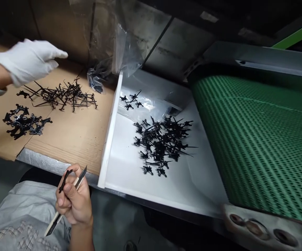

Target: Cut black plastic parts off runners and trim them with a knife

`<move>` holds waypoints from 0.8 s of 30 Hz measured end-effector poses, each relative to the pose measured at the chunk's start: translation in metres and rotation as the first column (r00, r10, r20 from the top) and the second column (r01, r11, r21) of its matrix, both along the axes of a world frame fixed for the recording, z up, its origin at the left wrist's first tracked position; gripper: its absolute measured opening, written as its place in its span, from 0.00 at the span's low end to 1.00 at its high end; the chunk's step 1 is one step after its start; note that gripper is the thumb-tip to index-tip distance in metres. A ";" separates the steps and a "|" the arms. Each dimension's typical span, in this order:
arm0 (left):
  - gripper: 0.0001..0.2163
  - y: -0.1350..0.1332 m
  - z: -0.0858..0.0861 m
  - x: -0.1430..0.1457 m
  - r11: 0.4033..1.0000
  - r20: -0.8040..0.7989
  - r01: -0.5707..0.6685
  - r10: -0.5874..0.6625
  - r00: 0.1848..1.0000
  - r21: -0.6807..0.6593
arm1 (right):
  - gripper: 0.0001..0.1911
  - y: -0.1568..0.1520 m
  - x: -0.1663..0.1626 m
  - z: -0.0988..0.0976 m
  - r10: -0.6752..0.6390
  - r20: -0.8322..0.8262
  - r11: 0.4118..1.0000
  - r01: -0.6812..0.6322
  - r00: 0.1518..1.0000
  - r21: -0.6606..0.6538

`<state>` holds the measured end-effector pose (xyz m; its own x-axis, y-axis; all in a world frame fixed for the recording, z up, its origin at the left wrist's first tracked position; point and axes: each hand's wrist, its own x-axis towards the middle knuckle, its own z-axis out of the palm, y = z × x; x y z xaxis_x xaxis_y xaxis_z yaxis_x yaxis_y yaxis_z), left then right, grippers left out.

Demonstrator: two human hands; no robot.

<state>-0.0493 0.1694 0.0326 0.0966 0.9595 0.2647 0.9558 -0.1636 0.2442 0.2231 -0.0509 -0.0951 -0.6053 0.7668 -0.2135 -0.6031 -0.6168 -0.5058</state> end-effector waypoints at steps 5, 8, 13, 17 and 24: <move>0.18 -0.120 -0.017 0.031 0.918 0.548 0.387 -0.370 0.750 0.090 | 0.26 0.012 -0.009 0.003 0.035 -0.134 0.999 -0.034 0.990 0.014; 0.15 -0.172 -0.051 0.059 0.801 0.490 0.592 -0.553 0.674 0.091 | 0.23 0.013 -0.015 0.006 0.051 -0.170 0.999 -0.048 0.984 0.019; 0.18 -0.181 -0.083 0.091 0.757 0.834 0.645 -0.421 0.358 0.105 | 0.25 0.004 -0.018 0.003 0.085 -0.127 0.996 -0.081 0.988 0.033; 0.21 -0.176 -0.089 0.098 0.805 0.915 0.576 -0.327 0.237 0.139 | 0.26 0.001 -0.014 0.005 0.008 -0.011 0.999 -0.007 1.000 0.044; 0.06 -0.196 -0.090 0.089 0.833 0.277 0.261 -0.431 0.859 0.488 | 0.27 0.000 -0.012 0.024 -0.426 0.262 0.893 0.356 0.866 0.277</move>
